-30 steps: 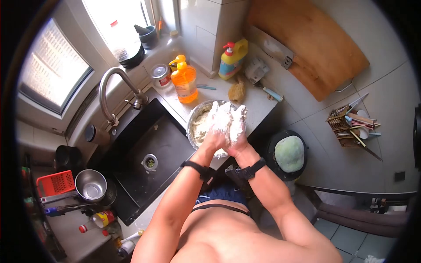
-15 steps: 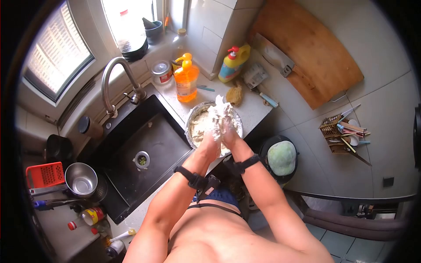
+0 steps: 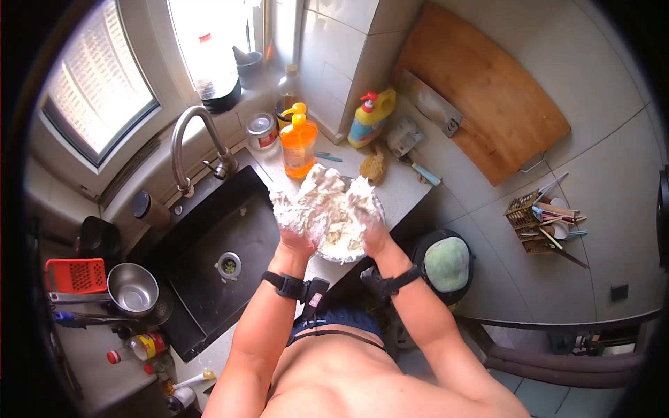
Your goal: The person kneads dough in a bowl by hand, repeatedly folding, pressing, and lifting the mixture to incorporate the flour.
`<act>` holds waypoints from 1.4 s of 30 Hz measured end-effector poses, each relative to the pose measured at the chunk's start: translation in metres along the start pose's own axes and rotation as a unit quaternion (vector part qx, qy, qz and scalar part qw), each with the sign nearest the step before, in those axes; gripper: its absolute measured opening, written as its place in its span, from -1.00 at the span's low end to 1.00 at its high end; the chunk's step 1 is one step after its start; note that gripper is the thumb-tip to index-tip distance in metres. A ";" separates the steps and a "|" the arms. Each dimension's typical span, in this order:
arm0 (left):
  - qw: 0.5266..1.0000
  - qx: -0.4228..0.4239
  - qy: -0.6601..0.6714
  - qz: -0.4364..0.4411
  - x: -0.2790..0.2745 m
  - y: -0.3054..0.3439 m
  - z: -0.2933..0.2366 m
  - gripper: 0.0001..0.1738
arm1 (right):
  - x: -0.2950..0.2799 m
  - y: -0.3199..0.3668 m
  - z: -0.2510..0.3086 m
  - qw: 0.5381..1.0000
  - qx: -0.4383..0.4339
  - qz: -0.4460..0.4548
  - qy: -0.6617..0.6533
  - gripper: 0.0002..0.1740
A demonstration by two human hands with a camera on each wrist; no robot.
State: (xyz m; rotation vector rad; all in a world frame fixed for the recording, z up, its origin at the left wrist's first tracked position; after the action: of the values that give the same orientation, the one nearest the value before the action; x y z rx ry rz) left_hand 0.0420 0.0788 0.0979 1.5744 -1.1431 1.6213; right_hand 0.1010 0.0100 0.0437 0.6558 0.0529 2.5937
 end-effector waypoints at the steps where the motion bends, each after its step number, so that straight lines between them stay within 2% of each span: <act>1: 1.000 0.021 -0.001 -0.001 0.002 -0.004 -0.008 -0.16 | 0.004 0.002 -0.006 0.978 -0.016 0.055 0.201 -0.44; 2: 1.000 0.017 -0.009 0.013 0.004 -0.009 -0.009 -0.17 | 0.007 0.006 -0.012 0.914 -0.052 0.097 0.389 -0.41; 3: 0.999 0.012 -0.016 0.026 0.002 -0.014 -0.008 -0.18 | 0.016 0.009 -0.017 0.982 0.014 0.057 0.179 -0.38; 4: 0.999 0.008 -0.022 0.039 0.001 -0.017 -0.007 -0.19 | 0.024 0.005 -0.020 0.993 0.034 0.051 0.101 -0.40; 5: 0.999 0.011 -0.033 0.037 0.002 -0.019 -0.001 -0.24 | 0.032 0.002 -0.023 0.997 0.053 0.041 0.021 -0.43; 6: 0.997 0.017 -0.071 0.003 -0.001 -0.020 0.005 -0.17 | 0.040 0.000 -0.026 0.995 0.071 0.028 -0.057 -0.45; 7: 0.998 0.012 -0.058 0.007 0.002 -0.020 0.008 -0.18 | 0.045 -0.001 -0.019 0.989 0.076 0.035 -0.119 -0.48; 10: 0.999 0.003 -0.049 0.019 0.006 -0.015 0.014 -0.19 | 0.038 -0.010 -0.022 0.977 0.041 0.049 -0.202 -0.56; 12: 0.999 0.002 -0.044 0.022 0.008 -0.014 0.016 -0.21 | 0.039 -0.016 -0.015 0.979 -0.025 0.053 -0.197 -0.55; 19: 0.999 0.012 -0.040 0.021 0.007 -0.010 0.015 -0.32 | 0.020 -0.011 -0.028 0.989 -0.058 -0.014 -0.138 -0.54; 25: 0.998 0.006 -0.052 0.041 0.015 -0.017 0.011 -0.21 | 0.041 -0.001 -0.008 0.985 -0.013 -0.026 -0.170 -0.63; 31: 0.998 0.004 -0.039 0.051 0.028 -0.021 0.011 -0.17 | 0.049 0.012 -0.007 0.963 0.044 0.078 -0.255 -0.65; 33: 0.998 0.011 -0.042 0.050 0.030 -0.021 0.011 -0.17 | 0.051 0.015 -0.003 0.963 0.043 0.073 -0.258 -0.67; 37: 0.997 0.020 -0.060 0.049 0.027 -0.019 0.011 -0.19 | 0.048 0.008 -0.021 0.971 0.043 -0.011 -0.235 -0.70; 40: 0.997 0.025 -0.072 0.028 0.017 -0.017 0.011 -0.23 | 0.054 0.011 -0.023 0.963 0.078 0.004 -0.259 -0.67; 42: 0.997 0.032 -0.076 0.012 0.013 -0.015 0.010 -0.23 | 0.055 0.005 -0.028 0.954 0.070 0.038 -0.288 -0.65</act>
State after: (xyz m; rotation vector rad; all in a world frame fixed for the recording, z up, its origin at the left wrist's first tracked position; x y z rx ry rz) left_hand 0.0585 0.0749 0.1125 1.7573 -1.2033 1.5900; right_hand 0.0428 0.0322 0.0440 1.4644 0.0261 2.3781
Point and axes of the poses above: each hand's wrist, its own y-axis away from the middle knuckle, its own x-axis out of the palm, z = x × y, the point moved 10 cm from there along -y, towards the middle knuckle, and after that the axes turned 4 degrees about z, right-handed, at the moved point
